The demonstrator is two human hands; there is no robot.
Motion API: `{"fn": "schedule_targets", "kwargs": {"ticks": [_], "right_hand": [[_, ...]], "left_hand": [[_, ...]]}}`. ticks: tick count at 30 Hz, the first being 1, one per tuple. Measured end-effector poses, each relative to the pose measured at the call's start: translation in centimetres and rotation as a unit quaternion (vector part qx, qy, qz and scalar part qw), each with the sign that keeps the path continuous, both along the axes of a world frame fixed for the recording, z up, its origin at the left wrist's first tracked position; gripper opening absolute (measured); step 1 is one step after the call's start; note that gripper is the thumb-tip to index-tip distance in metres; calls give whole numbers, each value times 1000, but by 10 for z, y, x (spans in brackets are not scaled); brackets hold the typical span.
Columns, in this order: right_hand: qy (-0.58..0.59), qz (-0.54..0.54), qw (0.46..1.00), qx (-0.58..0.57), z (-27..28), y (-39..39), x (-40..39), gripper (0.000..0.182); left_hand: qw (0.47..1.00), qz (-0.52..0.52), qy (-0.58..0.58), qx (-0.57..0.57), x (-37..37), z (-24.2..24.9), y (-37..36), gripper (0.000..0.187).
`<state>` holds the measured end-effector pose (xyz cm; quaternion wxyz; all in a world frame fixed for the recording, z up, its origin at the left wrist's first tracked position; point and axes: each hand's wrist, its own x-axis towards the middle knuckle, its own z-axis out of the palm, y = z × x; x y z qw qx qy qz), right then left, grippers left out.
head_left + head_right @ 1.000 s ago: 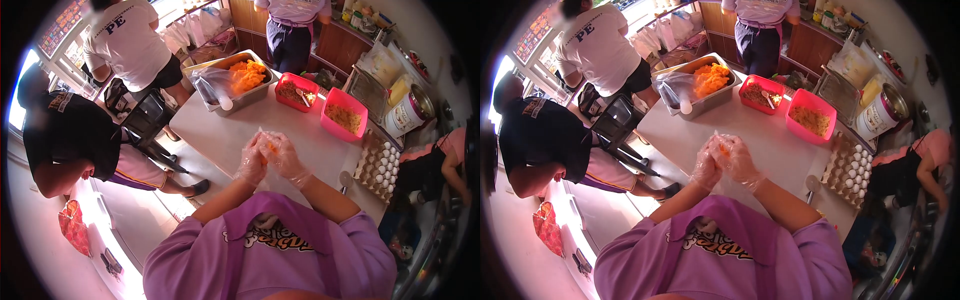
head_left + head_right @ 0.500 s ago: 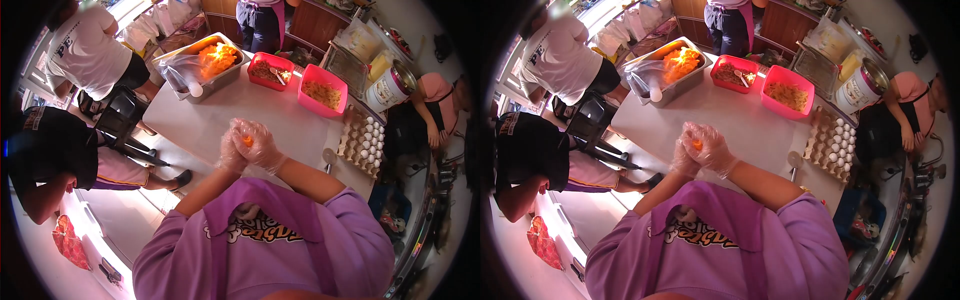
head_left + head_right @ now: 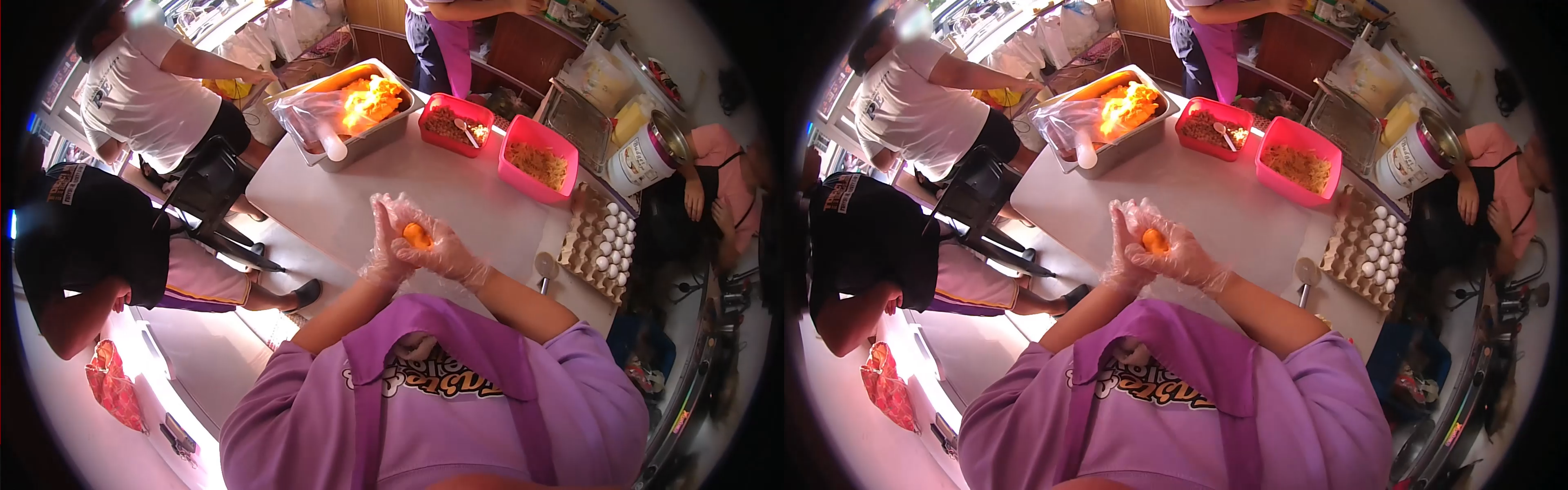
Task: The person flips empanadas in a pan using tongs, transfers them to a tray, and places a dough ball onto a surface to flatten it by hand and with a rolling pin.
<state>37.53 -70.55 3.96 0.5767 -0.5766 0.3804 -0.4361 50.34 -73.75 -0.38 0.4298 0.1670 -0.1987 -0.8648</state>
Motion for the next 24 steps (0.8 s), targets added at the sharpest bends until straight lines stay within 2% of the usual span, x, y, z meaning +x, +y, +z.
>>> {"fn": "schedule_targets", "kwargs": {"ticks": [1,2,4,5,6,8,9,10,12,13,14,16,17,18,20,21,22,24], "right_hand": [[11,-27,998,-57,4,5,3,58],[14,-27,998,-55,-1,5,2,58],[92,-19,989,-115,-16,1,-1,35],[123,-38,982,-138,-2,3,-2,23],[124,-39,982,-137,2,3,-4,23],[68,-29,994,-81,6,0,-10,17],[69,-31,994,-80,5,-3,-15,17],[54,-58,996,-45,0,-7,-19,17],[40,-88,995,-11,1,-8,-23,18],[32,-122,992,-11,6,-6,-23,16],[25,-157,987,-10,9,-6,-22,15],[20,-194,981,-24,-5,-5,-10,18],[15,-227,973,-39,-11,-5,-8,22],[16,-230,972,-42,-13,-6,-11,22],[86,-180,971,-134,-15,-11,-15,29],[-40,-150,987,-47,-18,-12,-18,38],[-41,-154,986,-52,-12,-10,-16,38],[199,-165,950,-177,1,-6,-9,41]], "left_hand": [[972,169,-109,125,-16,36,12,84],[972,168,-107,127,-17,34,14,84],[945,134,-123,273,-13,24,16,86],[949,105,-108,277,-11,9,16,78],[949,103,-108,277,-11,-6,13,78],[975,29,-66,211,-11,-13,8,64],[971,-29,-42,235,-9,-16,0,60],[971,-32,-42,235,-10,-9,6,60],[992,-92,-3,82,-13,6,23,57],[979,-166,63,98,-11,-1,22,56],[979,-169,63,97,-13,16,23,56],[989,-141,-37,-21,-19,46,29,52],[989,-145,-36,-24,-19,38,26,52],[995,-95,-20,-5,-16,21,19,48],[1000,4,10,29,-15,19,8,41],[988,85,-92,91,-15,17,9,38],[989,81,-92,86,-15,14,12,38],[972,203,-101,-62,-16,10,10,37]]}}
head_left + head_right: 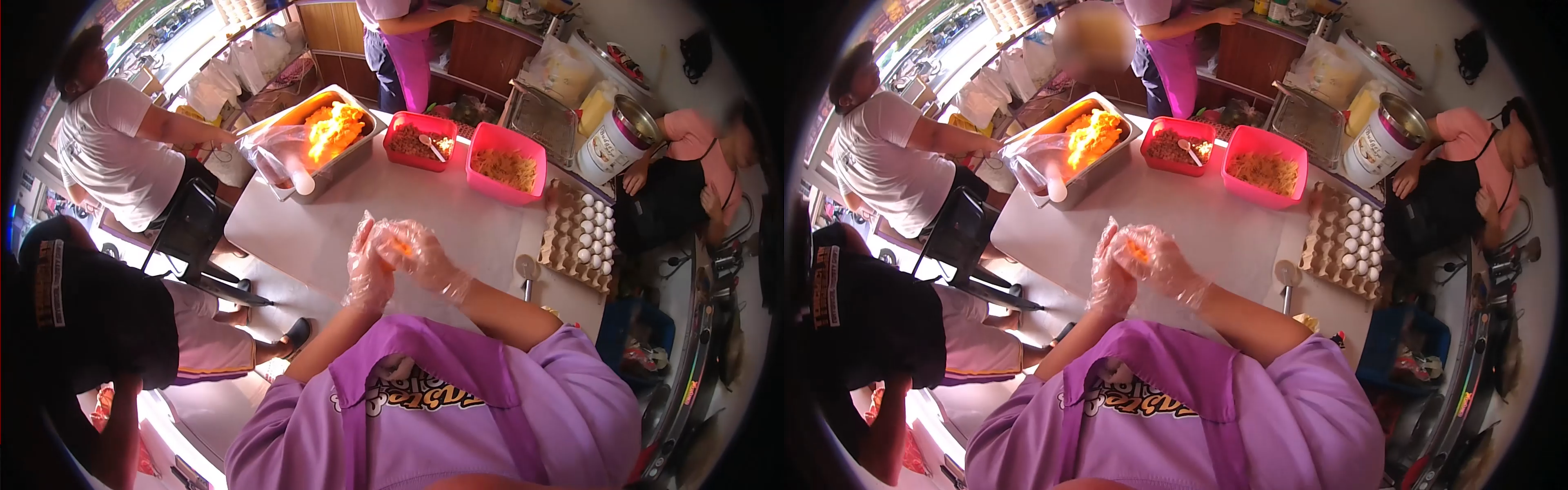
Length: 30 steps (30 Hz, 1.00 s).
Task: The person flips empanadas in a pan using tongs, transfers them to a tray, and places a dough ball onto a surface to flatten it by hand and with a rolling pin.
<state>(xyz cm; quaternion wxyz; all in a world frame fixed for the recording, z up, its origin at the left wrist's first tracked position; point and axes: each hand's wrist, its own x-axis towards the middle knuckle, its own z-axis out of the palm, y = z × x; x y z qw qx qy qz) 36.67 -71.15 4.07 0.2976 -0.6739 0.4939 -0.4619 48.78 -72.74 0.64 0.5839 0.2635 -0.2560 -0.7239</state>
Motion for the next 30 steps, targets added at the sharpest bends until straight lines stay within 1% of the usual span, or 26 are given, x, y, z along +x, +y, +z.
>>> {"fn": "schedule_targets", "kwargs": {"ticks": [1,2,4,5,6,7,8,10,11,12,13,14,15,16,17,18,19,20,21,22,24,25,26,28,29,30], "right_hand": [[2,-22,1000,2,20,11,10,42],[2,-31,1000,-5,18,13,17,42],[145,-99,975,-138,14,14,25,39],[146,-109,973,-145,13,15,24,39],[165,-100,967,-165,12,16,23,40],[184,-91,961,-183,12,17,23,42],[186,-97,960,-186,13,18,22,42],[180,-24,980,-79,14,21,21,54],[123,-15,992,7,3,20,20,60],[123,-17,992,7,-5,17,18,60],[100,-20,992,-72,-9,15,15,48],[77,-22,985,-150,-14,13,12,38],[77,-21,986,-147,-18,11,11,38],[43,-33,993,-105,-20,9,10,38],[10,-45,997,-61,-18,8,9,37],[10,-46,997,-56,-15,9,7,37],[-84,-51,995,-16,-5,9,6,37],[-177,-55,982,23,2,8,4,38],[-208,-30,975,-79,-29,-5,1,47],[-209,-30,974,-76,-24,-6,-2,47],[-171,132,975,52,5,0,-12,48],[-107,137,981,90,25,8,-12,36],[-107,138,981,90,24,8,-12,36],[-117,171,977,42,15,6,-13,23],[-116,175,977,44,9,5,-14,23],[-127,146,980,50,1,2,-14,20]], "left_hand": [[994,5,71,81,-1,13,-2,32],[995,-4,70,74,0,24,-2,32],[956,-155,209,138,7,37,0,33],[966,-98,189,145,4,23,-1,36],[967,-106,188,139,6,10,-5,36],[961,-154,205,101,8,9,-7,36],[952,-201,223,64,8,7,-8,36],[954,-211,208,42,6,-1,-4,36],[966,-192,172,30,4,-8,-3,35],[975,-173,136,20,3,-13,-3,34],[975,-174,136,21,3,-16,-3,34],[977,-185,93,50,5,-20,-4,33],[976,-195,50,79,7,-24,-3,32],[976,-194,50,82,3,-20,-1,32],[985,-143,16,100,-5,-8,1,34],[988,-92,-18,119,-11,5,3,36],[989,-119,-24,89,-13,30,7,44],[985,-169,-5,24,-2,10,-6,52],[988,-130,35,78,-5,11,-7,57],[984,-90,73,134,-9,25,-5,62],[975,-97,99,172,2,15,-13,68],[965,-106,127,205,7,14,-16,74],[965,-105,127,206,8,13,-17,74],[929,-148,123,315,12,11,-17,76],[921,-194,150,302,14,-4,-21,70],[922,-190,152,302,15,-12,-20,70]]}}
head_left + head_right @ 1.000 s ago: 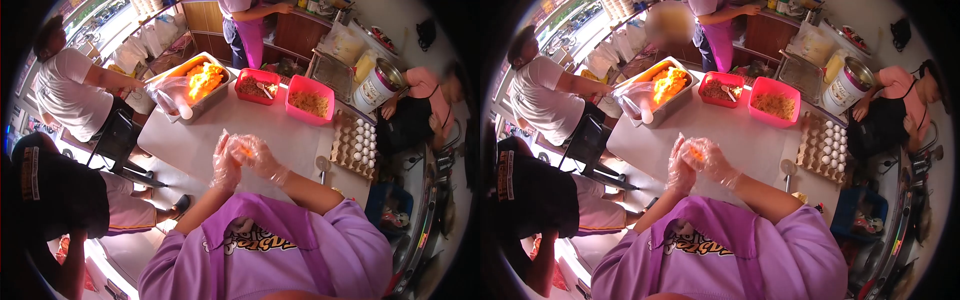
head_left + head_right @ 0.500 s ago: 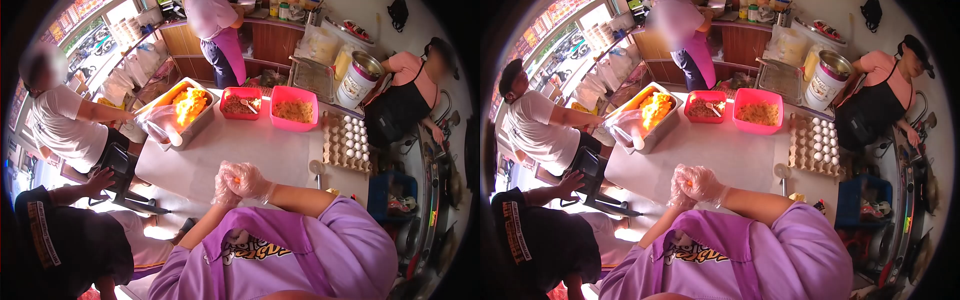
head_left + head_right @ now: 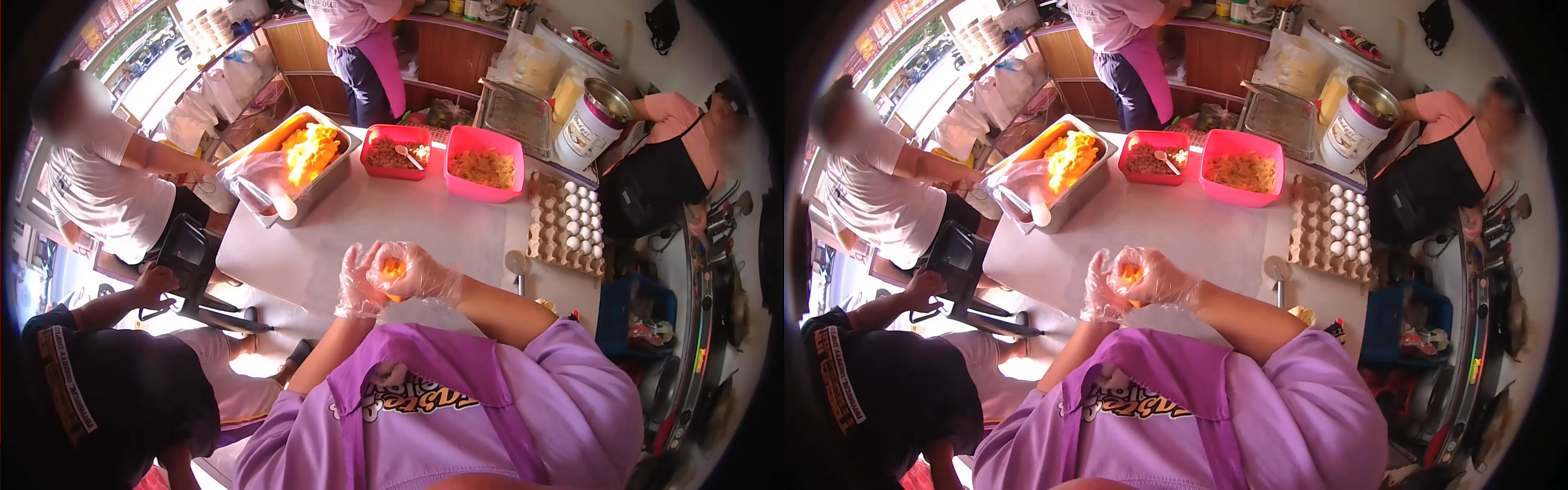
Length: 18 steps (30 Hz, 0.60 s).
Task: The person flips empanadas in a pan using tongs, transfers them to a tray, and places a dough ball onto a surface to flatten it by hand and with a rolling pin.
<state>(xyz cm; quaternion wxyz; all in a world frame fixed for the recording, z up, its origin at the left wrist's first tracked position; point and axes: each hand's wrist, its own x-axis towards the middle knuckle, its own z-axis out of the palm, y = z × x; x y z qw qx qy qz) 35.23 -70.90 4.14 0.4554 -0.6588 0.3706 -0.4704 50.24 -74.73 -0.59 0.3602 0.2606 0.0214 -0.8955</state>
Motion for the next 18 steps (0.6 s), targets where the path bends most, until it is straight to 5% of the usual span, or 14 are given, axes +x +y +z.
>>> {"fn": "schedule_targets", "kwargs": {"ticks": [3,6,11,13,14,16,17,18], "right_hand": [[-9,-92,995,33,1,-2,-1,17],[46,-189,981,4,10,-8,-7,18],[35,-222,974,-35,4,-6,-2,19],[-73,-164,982,56,-3,-5,1,20],[-73,-164,982,56,-8,-8,-2,20],[-78,-145,986,-6,-9,-11,-7,30],[-204,-112,966,111,-3,-5,-5,40],[-205,-112,966,112,0,-1,-1,40]], "left_hand": [[982,-120,98,-112,-9,12,11,57],[975,-173,62,-123,-15,11,16,57],[931,-289,209,-77,-20,31,22,54],[900,-138,69,-407,-19,39,26,45],[900,-138,69,-407,-18,37,23,45],[991,-3,-16,-136,-16,30,15,36],[976,33,-47,-211,-17,27,15,36],[976,32,-48,-210,-18,24,15,36]]}}
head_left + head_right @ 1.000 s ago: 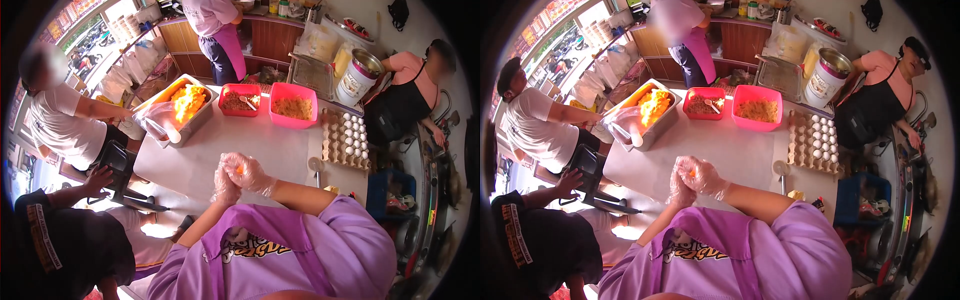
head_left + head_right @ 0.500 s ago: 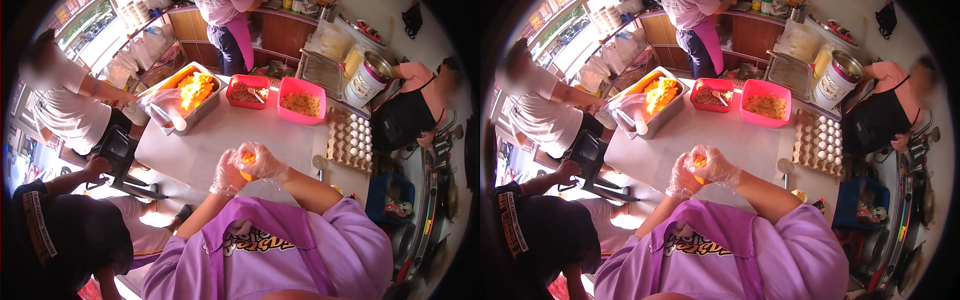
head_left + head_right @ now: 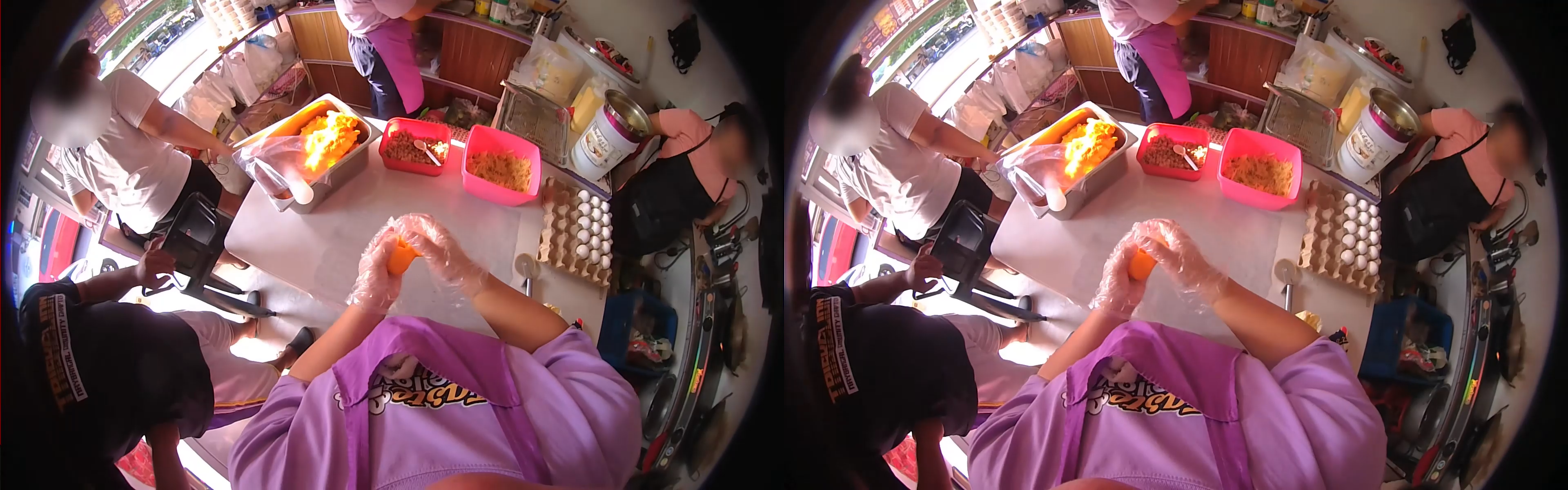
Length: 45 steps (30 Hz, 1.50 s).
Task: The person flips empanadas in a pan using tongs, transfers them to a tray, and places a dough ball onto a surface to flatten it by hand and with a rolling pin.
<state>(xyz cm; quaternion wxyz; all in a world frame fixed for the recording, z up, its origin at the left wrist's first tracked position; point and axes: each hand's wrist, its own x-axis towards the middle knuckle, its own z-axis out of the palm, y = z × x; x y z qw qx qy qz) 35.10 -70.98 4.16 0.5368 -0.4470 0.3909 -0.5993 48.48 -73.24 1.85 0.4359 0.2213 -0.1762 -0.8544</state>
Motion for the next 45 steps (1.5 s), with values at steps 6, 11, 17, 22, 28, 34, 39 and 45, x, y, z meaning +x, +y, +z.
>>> {"fn": "schedule_targets", "kwargs": {"ticks": [6,11,17,22,28,34,39,45], "right_hand": [[394,-172,874,-225,12,13,22,45],[417,-183,863,-218,9,16,32,39],[263,-99,949,-143,4,15,32,31],[322,-141,924,-149,-16,0,17,48],[135,173,974,49,22,7,15,51],[-9,154,984,91,-13,4,12,32],[53,74,992,83,-15,-7,-2,21],[146,-50,987,34,-3,-6,-6,22]], "left_hand": [[983,62,-12,-172,-5,-1,8,21],[986,76,-64,-134,-1,-6,10,19],[989,57,-74,-118,4,-23,13,20],[982,74,-90,-146,3,-2,10,53],[988,111,-98,-34,10,8,4,95],[978,170,-119,16,4,-18,-7,68],[996,-65,53,20,8,-20,6,45],[958,-258,90,92,-3,3,16,49]]}}
